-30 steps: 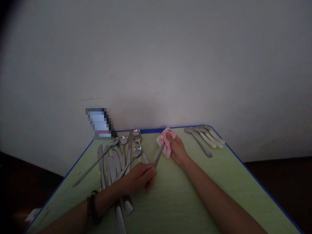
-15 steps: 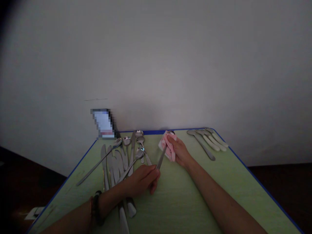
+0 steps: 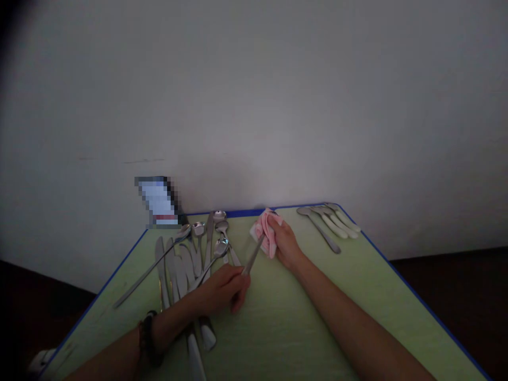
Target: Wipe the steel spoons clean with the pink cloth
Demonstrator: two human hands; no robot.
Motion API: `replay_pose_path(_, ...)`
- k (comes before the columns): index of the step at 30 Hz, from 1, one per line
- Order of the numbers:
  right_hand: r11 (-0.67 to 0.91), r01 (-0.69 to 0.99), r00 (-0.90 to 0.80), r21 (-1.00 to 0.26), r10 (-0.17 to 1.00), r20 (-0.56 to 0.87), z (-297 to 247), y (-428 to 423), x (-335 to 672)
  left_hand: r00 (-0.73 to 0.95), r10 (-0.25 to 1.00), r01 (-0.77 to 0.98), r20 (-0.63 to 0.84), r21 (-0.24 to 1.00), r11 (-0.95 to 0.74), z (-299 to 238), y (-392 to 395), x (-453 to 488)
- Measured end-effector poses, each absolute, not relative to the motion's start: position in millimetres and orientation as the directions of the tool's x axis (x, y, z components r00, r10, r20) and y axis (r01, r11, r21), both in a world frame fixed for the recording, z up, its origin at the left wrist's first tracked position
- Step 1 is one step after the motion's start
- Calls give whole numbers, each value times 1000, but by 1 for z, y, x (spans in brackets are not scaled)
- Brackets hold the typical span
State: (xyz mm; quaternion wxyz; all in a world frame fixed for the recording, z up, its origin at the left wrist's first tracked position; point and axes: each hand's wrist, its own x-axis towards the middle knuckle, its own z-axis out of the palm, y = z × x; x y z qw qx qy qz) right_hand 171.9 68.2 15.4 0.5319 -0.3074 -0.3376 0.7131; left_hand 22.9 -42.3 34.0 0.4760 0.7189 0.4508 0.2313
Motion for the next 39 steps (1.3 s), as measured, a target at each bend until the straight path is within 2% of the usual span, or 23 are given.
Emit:
replay_pose_path(4, -113, -600, -110, -792, 992, -58, 11, 67, 171, 512, 852, 378, -106, 919, -113, 32, -42, 21)
replay_pose_path(7, -154, -569, -167, -807, 983, -70, 13, 67, 173, 527, 841, 367, -122, 925, -95, 31, -43, 22)
replay_pose_path(12, -227, -527, -303, -819, 950, -68, 17, 68, 178, 530, 826, 290, -190, 956, 34, 28, -42, 25)
replay_pose_path(17, -252, -563, -296, -787, 951, -92, 18, 69, 178, 513, 835, 205, -199, 973, 107, 28, -39, 26)
replay_pose_path(26, -287, -551, -324, -784, 939, -115, 17, 69, 178, 550, 815, 267, -182, 963, 34, 25, -39, 28)
replay_pose_path(34, -315, -521, -357, -793, 925, -132, 17, 68, 177, 365, 918, 185, -154, 979, 90, 22, -38, 27)
replay_pose_path(36, -299, -540, -327, -786, 936, -132, 16, 68, 176, 376, 914, 209, -153, 975, 77, 23, -38, 27)
replay_pose_path(39, -197, -603, -171, -773, 979, -116, 13, 70, 175, 427, 890, 244, -162, 968, 59, 24, -39, 25)
